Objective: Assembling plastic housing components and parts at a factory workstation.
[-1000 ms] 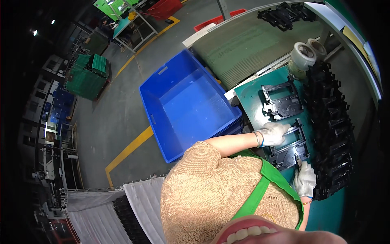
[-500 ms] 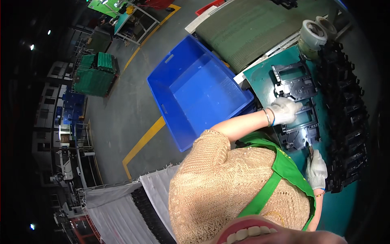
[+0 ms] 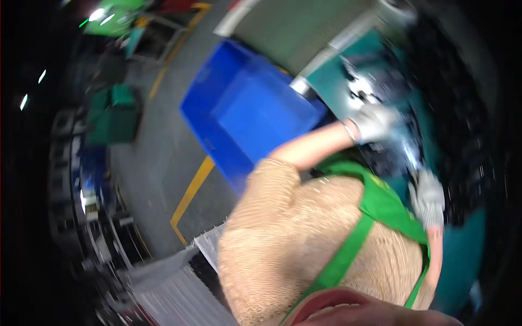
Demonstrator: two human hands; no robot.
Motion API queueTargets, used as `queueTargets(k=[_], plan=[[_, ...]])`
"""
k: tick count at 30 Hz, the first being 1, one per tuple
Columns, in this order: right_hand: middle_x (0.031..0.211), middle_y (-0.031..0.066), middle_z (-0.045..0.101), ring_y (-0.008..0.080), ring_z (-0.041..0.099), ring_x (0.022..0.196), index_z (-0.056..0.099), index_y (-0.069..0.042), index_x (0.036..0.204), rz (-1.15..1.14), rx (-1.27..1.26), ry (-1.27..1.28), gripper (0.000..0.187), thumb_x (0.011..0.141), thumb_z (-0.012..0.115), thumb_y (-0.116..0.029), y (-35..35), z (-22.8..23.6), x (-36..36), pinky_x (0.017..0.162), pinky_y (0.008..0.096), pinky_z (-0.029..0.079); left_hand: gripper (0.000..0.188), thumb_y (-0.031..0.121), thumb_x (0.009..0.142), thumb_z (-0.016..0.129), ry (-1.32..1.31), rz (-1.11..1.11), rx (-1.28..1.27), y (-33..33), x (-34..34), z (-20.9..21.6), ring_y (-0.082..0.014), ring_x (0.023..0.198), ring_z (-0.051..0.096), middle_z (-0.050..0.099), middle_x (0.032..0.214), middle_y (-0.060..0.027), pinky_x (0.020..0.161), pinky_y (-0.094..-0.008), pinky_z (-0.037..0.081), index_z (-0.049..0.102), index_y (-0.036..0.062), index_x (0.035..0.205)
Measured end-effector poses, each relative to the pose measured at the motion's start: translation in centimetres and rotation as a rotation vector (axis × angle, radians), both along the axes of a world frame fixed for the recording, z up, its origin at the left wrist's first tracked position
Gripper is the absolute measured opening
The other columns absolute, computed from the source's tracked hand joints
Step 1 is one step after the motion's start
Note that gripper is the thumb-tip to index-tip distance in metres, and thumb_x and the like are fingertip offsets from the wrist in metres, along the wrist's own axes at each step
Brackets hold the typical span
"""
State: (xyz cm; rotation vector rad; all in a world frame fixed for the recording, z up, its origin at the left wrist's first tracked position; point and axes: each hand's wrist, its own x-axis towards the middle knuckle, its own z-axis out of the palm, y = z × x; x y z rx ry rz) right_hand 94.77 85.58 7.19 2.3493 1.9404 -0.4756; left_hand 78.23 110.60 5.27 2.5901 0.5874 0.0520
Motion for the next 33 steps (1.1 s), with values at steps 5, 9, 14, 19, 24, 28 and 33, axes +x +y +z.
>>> queueTargets(k=[5, 9, 14, 19, 24, 28, 33], plan=[[0.101, 0.0184, 0.063, 0.0385, 0.063, 0.094, 0.058, -0.004, 0.118, 0.073, 0.065, -0.013, 0.038, 0.09, 0.07, -0.025, 2.4, -1.2, 0.5, 0.08, 0.0477, 0.053, 0.045, 0.042, 0.094, 0.058, 0.251, 0.156, -0.022, 0.6, -1.2, 1.4, -0.0381, 0.101, 0.07, 0.073, 0.107, -0.0207, 0.087, -0.0499, 0.054, 0.067, 0.0127, 0.126], [0.099, 0.0169, 0.066, 0.0355, 0.068, 0.092, 0.063, -0.008, 0.11, 0.015, 0.108, -0.071, 0.034, 0.087, 0.074, -0.029, 2.1, -1.2, 0.1, 0.079, 0.0486, 0.056, 0.047, 0.037, 0.092, 0.057, 0.287, 0.106, 0.026, 1.3, -0.6, 0.0, -0.0393, 0.102, 0.07, 0.073, 0.109, -0.0194, 0.088, -0.0506, 0.054, 0.059, 0.0192, 0.136], [0.101, 0.0166, 0.066, 0.0347, 0.068, 0.095, 0.064, -0.008, 0.114, 0.067, 0.093, -0.071, 0.036, 0.086, 0.074, -0.028, 2.1, -0.3, -0.1, 0.08, 0.0478, 0.056, 0.059, 0.039, 0.092, 0.062, 0.362, 0.119, 0.019, 1.1, 0.4, 0.0, -0.0391, 0.109, 0.068, 0.073, 0.115, -0.0202, 0.095, -0.0488, 0.053, 0.054, 0.0231, 0.148], [0.101, 0.0149, 0.063, 0.032, 0.065, 0.093, 0.059, -0.008, 0.113, 0.084, 0.004, -0.118, 0.039, 0.085, 0.076, -0.029, 3.0, -0.5, -0.9, 0.076, 0.0459, 0.055, 0.058, 0.038, 0.092, 0.062, 0.327, 0.135, 0.035, 0.6, 0.0, 0.2, -0.0389, 0.109, 0.068, 0.073, 0.114, -0.0193, 0.095, -0.0487, 0.053, 0.054, 0.0226, 0.147], [0.098, 0.019, 0.063, 0.0381, 0.065, 0.091, 0.057, -0.006, 0.11, 0.054, -0.011, -0.011, 0.036, 0.087, 0.074, -0.028, 3.3, 0.2, -1.4, 0.073, 0.05, 0.054, 0.056, 0.037, 0.092, 0.062, 0.299, 0.121, 0.027, 0.7, -0.5, -0.1, -0.0382, 0.109, 0.068, 0.073, 0.115, -0.0189, 0.095, -0.0481, 0.053, 0.055, 0.0235, 0.146], [0.095, 0.0204, 0.069, 0.0403, 0.068, 0.091, 0.062, -0.007, 0.115, 0.05, 0.073, 0.158, 0.028, 0.093, 0.066, -0.024, 3.4, 3.2, -1.2, 0.08, 0.0489, 0.055, 0.049, 0.034, 0.094, 0.06, 0.315, 0.062, 0.055, 0.6, -0.4, 1.1, -0.0392, 0.101, 0.069, 0.074, 0.105, -0.0182, 0.09, -0.0503, 0.054, 0.057, 0.0247, 0.142], [0.097, 0.0117, 0.062, 0.0325, 0.065, 0.094, 0.059, -0.015, 0.129, 0.113, 0.302, 0.041, 0.039, 0.094, 0.067, -0.029, 4.9, 7.6, 1.4, 0.082, 0.0429, 0.055, 0.039, 0.025, 0.092, 0.059, 0.129, -0.233, 0.27, 2.2, -2.3, 2.4, -0.0404, 0.081, 0.072, 0.073, 0.087, -0.0168, 0.072, -0.0516, 0.056, 0.059, 0.017, 0.13]])
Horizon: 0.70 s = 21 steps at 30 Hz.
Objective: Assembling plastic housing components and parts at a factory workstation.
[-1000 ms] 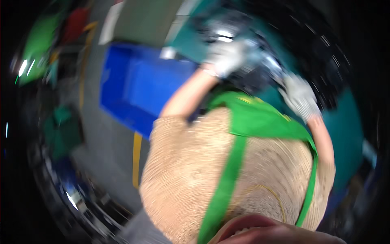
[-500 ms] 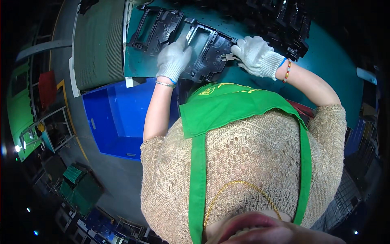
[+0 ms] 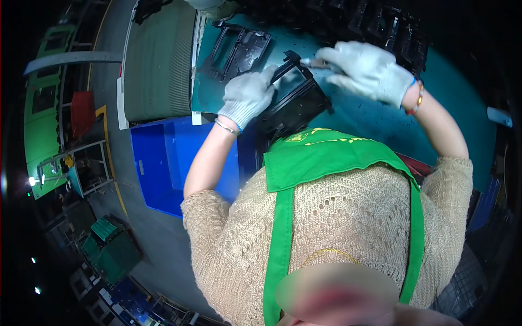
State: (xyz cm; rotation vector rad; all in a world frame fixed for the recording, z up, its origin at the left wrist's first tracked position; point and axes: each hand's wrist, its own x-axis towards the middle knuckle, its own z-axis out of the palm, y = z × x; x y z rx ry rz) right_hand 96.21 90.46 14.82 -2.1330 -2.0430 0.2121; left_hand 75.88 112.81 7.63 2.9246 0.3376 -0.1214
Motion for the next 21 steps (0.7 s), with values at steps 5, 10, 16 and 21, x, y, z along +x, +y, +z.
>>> queueTargets(k=[5, 10, 16, 21], plan=[[0.102, 0.0085, 0.068, 0.0298, 0.068, 0.102, 0.06, -0.023, 0.133, -0.06, -0.284, -0.088, 0.043, 0.094, 0.066, -0.039, 2.9, 4.0, 1.1, 0.086, 0.0443, 0.057, 0.039, 0.02, 0.096, 0.048, 0.009, -0.157, 0.153, 0.4, -0.3, 2.8, -0.0393, 0.08, 0.073, 0.074, 0.088, -0.0181, 0.067, -0.0524, 0.056, 0.059, 0.0157, 0.133], [0.104, 0.0098, 0.072, 0.0321, 0.07, 0.101, 0.062, -0.023, 0.133, -0.021, -0.401, -0.072, 0.048, 0.089, 0.068, -0.043, 4.5, 4.7, 1.1, 0.083, 0.0487, 0.058, 0.043, 0.019, 0.091, 0.058, -0.007, -0.262, 0.269, 0.7, -0.5, 3.6, -0.0317, 0.073, 0.072, 0.072, 0.081, -0.0108, 0.059, -0.0458, 0.056, 0.061, 0.0186, 0.134], [0.097, 0.0099, 0.072, 0.0309, 0.071, 0.096, 0.064, -0.02, 0.131, 0.013, -0.471, -0.104, 0.049, 0.087, 0.069, -0.041, 5.4, 4.7, 0.9, 0.077, 0.0479, 0.056, 0.048, 0.019, 0.085, 0.067, -0.131, -0.352, 0.362, 0.9, -0.9, 3.7, -0.0235, 0.064, 0.069, 0.067, 0.071, -0.003, 0.051, -0.0388, 0.054, 0.063, 0.0212, 0.133], [0.095, 0.011, 0.072, 0.0311, 0.071, 0.091, 0.066, -0.018, 0.127, 0.059, -0.49, -0.06, 0.046, 0.085, 0.069, -0.036, 5.9, 4.8, 1.6, 0.076, 0.0462, 0.056, 0.05, 0.019, 0.084, 0.068, -0.201, -0.389, 0.396, 1.5, -1.1, 3.4, -0.0223, 0.062, 0.067, 0.065, 0.069, -0.0015, 0.05, -0.0373, 0.053, 0.063, 0.0217, 0.134]])
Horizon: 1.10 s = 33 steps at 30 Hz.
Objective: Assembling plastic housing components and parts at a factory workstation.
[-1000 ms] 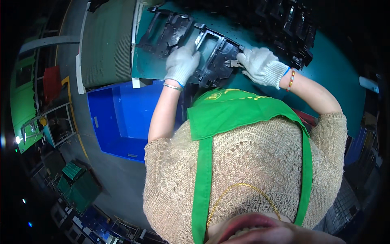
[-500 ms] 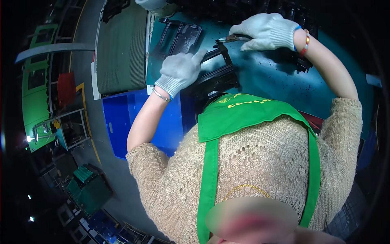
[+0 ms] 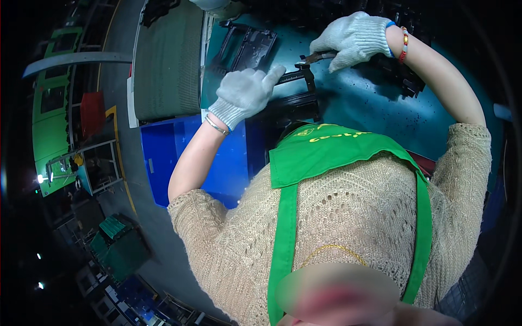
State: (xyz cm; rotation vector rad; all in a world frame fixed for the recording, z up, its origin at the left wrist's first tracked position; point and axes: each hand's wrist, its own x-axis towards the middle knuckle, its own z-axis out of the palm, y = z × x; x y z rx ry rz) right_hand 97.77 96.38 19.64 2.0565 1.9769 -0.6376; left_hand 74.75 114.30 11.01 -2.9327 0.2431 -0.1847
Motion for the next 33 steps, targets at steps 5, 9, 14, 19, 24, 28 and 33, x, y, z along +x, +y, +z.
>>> queueTargets(k=[5, 9, 14, 19, 24, 28, 33], plan=[[0.101, 0.0137, 0.069, 0.034, 0.066, 0.098, 0.073, -0.016, 0.115, 0.153, 0.221, 0.132, 0.038, 0.079, 0.062, -0.021, -1.0, 0.1, 0.7, 0.084, 0.0441, 0.055, 0.027, 0.03, 0.097, 0.058, -0.197, -0.106, -0.184, -2.1, -1.1, 3.2, -0.0217, 0.048, 0.06, 0.059, 0.062, -0.0044, 0.04, -0.0378, 0.042, 0.065, 0.0222, 0.123], [0.107, 0.018, 0.07, 0.0394, 0.065, 0.102, 0.072, -0.013, 0.117, -0.031, 0.401, 0.195, 0.037, 0.082, 0.062, -0.007, -4.2, 3.0, -3.0, 0.09, 0.045, 0.053, 0.028, 0.025, 0.092, 0.06, 0.123, 0.184, -0.431, -3.6, -2.3, 3.7, -0.0309, 0.069, 0.068, 0.065, 0.074, -0.0104, 0.059, -0.0463, 0.052, 0.068, 0.0159, 0.118], [0.131, 0.0099, 0.067, 0.0179, 0.064, 0.118, 0.062, 0.0, 0.135, -0.411, 0.732, 0.912, 0.043, 0.093, 0.064, 0.009, -5.3, -2.2, -4.4, 0.104, 0.0307, 0.049, 0.053, 0.037, 0.087, 0.062, 0.069, 0.774, -1.077, -5.0, -8.3, 4.8, -0.0361, 0.106, 0.067, 0.07, 0.112, -0.0212, 0.096, -0.0437, 0.051, 0.064, 0.007, 0.131], [0.125, 0.0019, 0.066, 0.0066, 0.058, 0.099, 0.064, -0.002, 0.134, -0.565, 0.876, 0.973, 0.042, 0.094, 0.067, 0.007, -3.1, -6.3, -6.1, 0.092, 0.0226, 0.048, 0.036, 0.025, 0.095, 0.069, -0.624, 0.759, -1.997, -6.4, -9.9, -0.3, -0.0077, 0.07, 0.054, 0.062, 0.085, 0.0003, 0.066, -0.0231, 0.045, 0.066, -0.0003, 0.12], [0.121, 0.0024, 0.069, 0.0063, 0.056, 0.09, 0.065, -0.003, 0.132, -0.448, 0.889, 0.92, 0.042, 0.091, 0.069, 0.009, -1.6, -9.1, -7.8, 0.083, 0.0208, 0.049, 0.022, 0.027, 0.1, 0.062, -1.177, 0.795, -2.418, -7.6, -8.4, -0.7, -0.0106, 0.059, 0.055, 0.059, 0.069, -0.0012, 0.054, -0.0246, 0.047, 0.063, 0.0059, 0.105], [0.114, 0.0015, 0.069, 0.007, 0.057, 0.085, 0.066, -0.004, 0.131, -0.435, 0.856, 0.815, 0.042, 0.09, 0.071, 0.005, -1.1, -9.3, -8.5, 0.077, 0.0214, 0.049, 0.017, 0.025, 0.101, 0.061, -1.311, 0.725, -2.553, -7.6, -7.5, -1.4, -0.0116, 0.056, 0.056, 0.06, 0.066, -0.0008, 0.051, -0.0263, 0.049, 0.064, 0.0084, 0.099], [0.116, 0.0039, 0.069, 0.0093, 0.061, 0.091, 0.066, -0.003, 0.131, -0.429, 0.866, 0.866, 0.04, 0.091, 0.07, 0.005, -0.2, -10.2, -9.2, 0.084, 0.0237, 0.051, 0.016, 0.026, 0.099, 0.062, -1.307, 0.681, -2.693, -8.4, -7.6, -0.9, -0.0124, 0.058, 0.058, 0.06, 0.067, 0.0002, 0.054, -0.0279, 0.052, 0.064, 0.0105, 0.097]])
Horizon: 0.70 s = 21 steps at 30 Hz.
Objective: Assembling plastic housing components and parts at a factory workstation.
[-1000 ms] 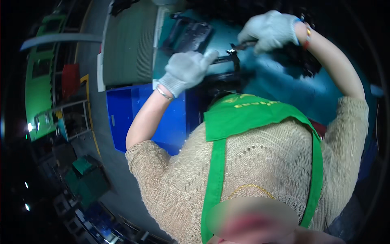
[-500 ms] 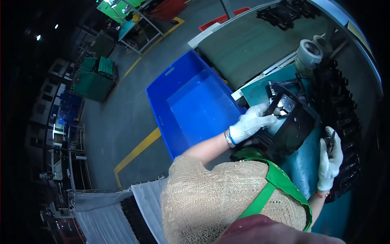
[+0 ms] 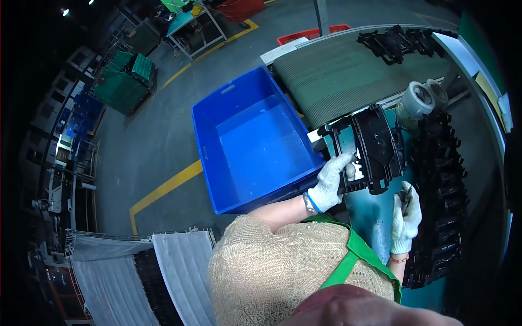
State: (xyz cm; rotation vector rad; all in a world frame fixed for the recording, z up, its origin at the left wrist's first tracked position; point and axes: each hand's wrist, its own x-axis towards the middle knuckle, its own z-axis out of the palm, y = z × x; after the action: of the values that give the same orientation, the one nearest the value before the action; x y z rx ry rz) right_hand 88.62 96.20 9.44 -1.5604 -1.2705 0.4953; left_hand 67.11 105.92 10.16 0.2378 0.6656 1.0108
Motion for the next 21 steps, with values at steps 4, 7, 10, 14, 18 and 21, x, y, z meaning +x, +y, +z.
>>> queueTargets(k=[4, 7, 10, 14, 18, 21], plan=[[0.12, 0.0032, 0.066, 0.0109, 0.061, 0.104, 0.062, -0.003, 0.134, 0.041, -0.038, 0.055, 0.04, 0.095, 0.065, 0.004, 0.4, 0.5, -0.2, 0.095, 0.0272, 0.049, 0.019, 0.029, 0.099, 0.062, -0.033, -0.047, 0.062, -0.2, 0.0, -0.3, -0.0135, 0.063, 0.061, 0.061, 0.071, -0.0014, 0.06, -0.0293, 0.054, 0.065, 0.0098, 0.099], [0.116, 0.0043, 0.066, 0.0101, 0.061, 0.096, 0.062, -0.001, 0.132, 0.035, 0.032, 0.003, 0.039, 0.094, 0.066, 0.005, 0.5, 0.3, -0.3, 0.089, 0.0251, 0.052, 0.02, 0.029, 0.099, 0.062, -0.004, -0.001, -0.027, -0.5, 0.7, -0.6, -0.0131, 0.061, 0.058, 0.06, 0.07, -0.001, 0.057, -0.0284, 0.052, 0.064, 0.0095, 0.097], [0.121, 0.0091, 0.064, 0.017, 0.061, 0.11, 0.059, 0.001, 0.133, 0.009, -0.1, -0.034, 0.036, 0.097, 0.061, 0.002, 0.4, 0.9, -0.6, 0.099, 0.031, 0.048, 0.021, 0.03, 0.099, 0.063, 0.087, -0.031, -0.005, -0.3, 0.7, -1.2, -0.0116, 0.058, 0.053, 0.056, 0.068, 0.0006, 0.054, -0.0259, 0.047, 0.062, 0.0095, 0.095], [0.121, 0.01, 0.064, 0.0146, 0.062, 0.108, 0.059, 0.003, 0.131, -0.001, 0.036, 0.031, 0.036, 0.096, 0.068, 0.001, 0.5, -0.8, -1.0, 0.095, 0.0269, 0.05, 0.021, 0.031, 0.098, 0.063, 0.086, -0.03, 0.001, -0.5, 0.7, -2.2, -0.0088, 0.057, 0.053, 0.056, 0.067, 0.0028, 0.051, -0.0238, 0.046, 0.063, 0.011, 0.093], [0.12, 0.0109, 0.066, 0.0155, 0.063, 0.106, 0.059, 0.004, 0.13, -0.006, 0.016, 0.012, 0.035, 0.097, 0.067, 0.0, 0.0, -1.2, -0.6, 0.095, 0.0282, 0.051, 0.019, 0.025, 0.097, 0.061, 0.07, -0.044, 0.001, -0.9, 1.3, -1.3, -0.0084, 0.055, 0.052, 0.055, 0.062, 0.0032, 0.051, -0.0231, 0.045, 0.064, 0.011, 0.084], [0.114, 0.0086, 0.066, 0.0144, 0.062, 0.103, 0.059, 0.001, 0.13, 0.013, 0.068, 0.017, 0.032, 0.099, 0.062, 0.001, -0.2, -1.2, -0.5, 0.094, 0.0282, 0.049, 0.023, 0.029, 0.096, 0.061, 0.214, -0.072, 0.136, -0.8, 1.7, -2.1, -0.0099, 0.054, 0.051, 0.055, 0.062, 0.0019, 0.051, -0.0253, 0.041, 0.064, 0.0094, 0.085]])
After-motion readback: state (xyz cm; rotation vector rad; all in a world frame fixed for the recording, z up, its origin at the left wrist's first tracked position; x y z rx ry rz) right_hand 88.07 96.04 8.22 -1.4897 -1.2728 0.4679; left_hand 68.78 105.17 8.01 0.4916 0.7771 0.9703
